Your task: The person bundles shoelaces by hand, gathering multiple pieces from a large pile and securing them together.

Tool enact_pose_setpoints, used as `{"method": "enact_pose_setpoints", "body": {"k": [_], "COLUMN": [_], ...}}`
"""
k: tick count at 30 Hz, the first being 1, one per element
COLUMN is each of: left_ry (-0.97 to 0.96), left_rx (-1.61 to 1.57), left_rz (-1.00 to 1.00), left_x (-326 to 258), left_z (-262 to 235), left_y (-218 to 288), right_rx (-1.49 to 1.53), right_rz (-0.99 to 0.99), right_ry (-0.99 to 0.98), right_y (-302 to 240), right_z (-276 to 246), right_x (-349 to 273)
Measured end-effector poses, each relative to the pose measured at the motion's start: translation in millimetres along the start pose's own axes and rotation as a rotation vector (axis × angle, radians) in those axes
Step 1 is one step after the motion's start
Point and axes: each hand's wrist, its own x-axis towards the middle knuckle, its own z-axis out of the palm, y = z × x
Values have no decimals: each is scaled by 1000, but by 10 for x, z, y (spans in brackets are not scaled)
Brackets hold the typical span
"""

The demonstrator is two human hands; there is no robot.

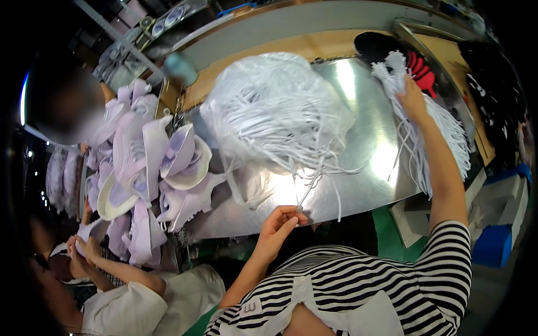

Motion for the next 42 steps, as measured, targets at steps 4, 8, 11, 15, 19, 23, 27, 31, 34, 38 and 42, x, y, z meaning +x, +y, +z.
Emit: {"method": "enact_pose_setpoints", "body": {"k": [4, 8, 11, 15, 19, 23, 27, 31, 34, 38, 42], "left_ry": [76, 212, 283, 474, 521, 557, 563, 583, 650, 633, 543], "left_rx": [347, 661, 979, 1019, 970, 889, 967, 1078, 977, 1064, 971], "left_rz": [179, 384, 716, 683, 626, 588, 625, 672, 719, 714, 803], "left_x": [56, 352, 668, 885, 699, 574, 682, 635, 506, 553, 368], "left_z": [-93, -105, -197, -571, -789, -909, -745, -498, -672, -583, -326], "left_y": [281, 589, 785, 737, 685, 610, 568, 547, 362, 166, 645], "right_rx": [-118, 472, 689, 479, 424, 413, 370, 244, 210, 221, 160], "right_rz": [-150, -517, -809, -881, -824, -696, -708, -825, -823, -810, -771], "right_ry": [156, 49, -194, 12, -58, -166, -315, -366, -220, -143, -196], "right_y": [-604, -2586, -3734, -4412, -4407, -3957, -3338, -3491, -3885, -4183, -4010], "right_z": [-245, -1093, -1129, -534, -539, -1052, -1202, -1231, -1165, -1034, -604], "right_x": [191, 219, -32, 89, 133, -19, -194, -579, -664, -683, -721]}}
